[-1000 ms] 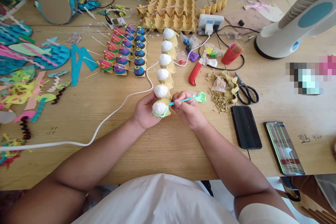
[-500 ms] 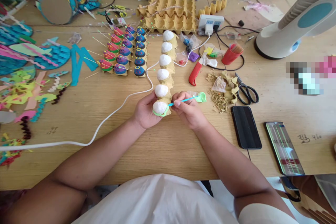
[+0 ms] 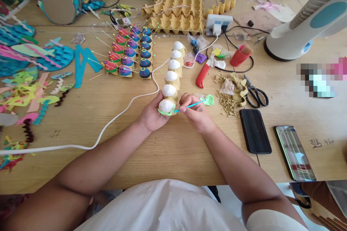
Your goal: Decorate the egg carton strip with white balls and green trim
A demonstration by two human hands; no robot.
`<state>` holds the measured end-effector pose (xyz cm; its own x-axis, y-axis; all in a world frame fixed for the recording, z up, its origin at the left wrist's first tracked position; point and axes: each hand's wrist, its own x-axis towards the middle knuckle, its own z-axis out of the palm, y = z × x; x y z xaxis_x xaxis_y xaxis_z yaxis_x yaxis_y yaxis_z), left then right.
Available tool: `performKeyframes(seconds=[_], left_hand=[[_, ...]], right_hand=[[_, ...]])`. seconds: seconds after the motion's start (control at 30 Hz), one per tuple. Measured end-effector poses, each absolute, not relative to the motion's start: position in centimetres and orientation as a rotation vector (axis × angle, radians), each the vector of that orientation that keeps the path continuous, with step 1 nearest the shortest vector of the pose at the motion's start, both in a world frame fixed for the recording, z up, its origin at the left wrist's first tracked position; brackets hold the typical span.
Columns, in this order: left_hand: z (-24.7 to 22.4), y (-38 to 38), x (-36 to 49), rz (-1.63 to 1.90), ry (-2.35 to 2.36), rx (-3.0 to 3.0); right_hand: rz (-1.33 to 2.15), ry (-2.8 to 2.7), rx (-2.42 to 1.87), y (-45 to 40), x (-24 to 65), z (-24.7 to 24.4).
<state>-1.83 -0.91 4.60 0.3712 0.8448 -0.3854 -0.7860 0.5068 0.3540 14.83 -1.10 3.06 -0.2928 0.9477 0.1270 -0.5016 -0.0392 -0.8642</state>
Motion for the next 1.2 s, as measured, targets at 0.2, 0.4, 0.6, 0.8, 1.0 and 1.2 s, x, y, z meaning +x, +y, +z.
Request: performKeyframes(seconds=[0.2,0.4,0.6,0.8,1.0,1.2], left_hand=[[4.64,-0.79,-1.84,1.028,0.582,0.092],[4.77,-0.88,-1.8,1.029,0.592,0.101],[4.64,-0.93,-1.83,1.015,0.598,0.052],[4.47,-0.86,-1.88,1.006,0.566,0.071],[4.72,-0.96,-1.72,1.009,0.557,0.091],[4.86,-0.98,-1.63,1.009,0.578,0.094]], right_hand=[[1.566,-1.1,-0.627,-0.94,14.97,2.75],[1.552,-1.126,-0.65,-1.0,15.1,2.59],[1.559,-1.129,-0.648,-0.93,15.11,2.46],[1.565,-1.125,-0.647,-1.09,15.0,2.63],[1.577,-1.121,-0.63,-1.16,14.84,2.66],[1.566,-1.133,-0.664,-1.25,14.77,2.75]])
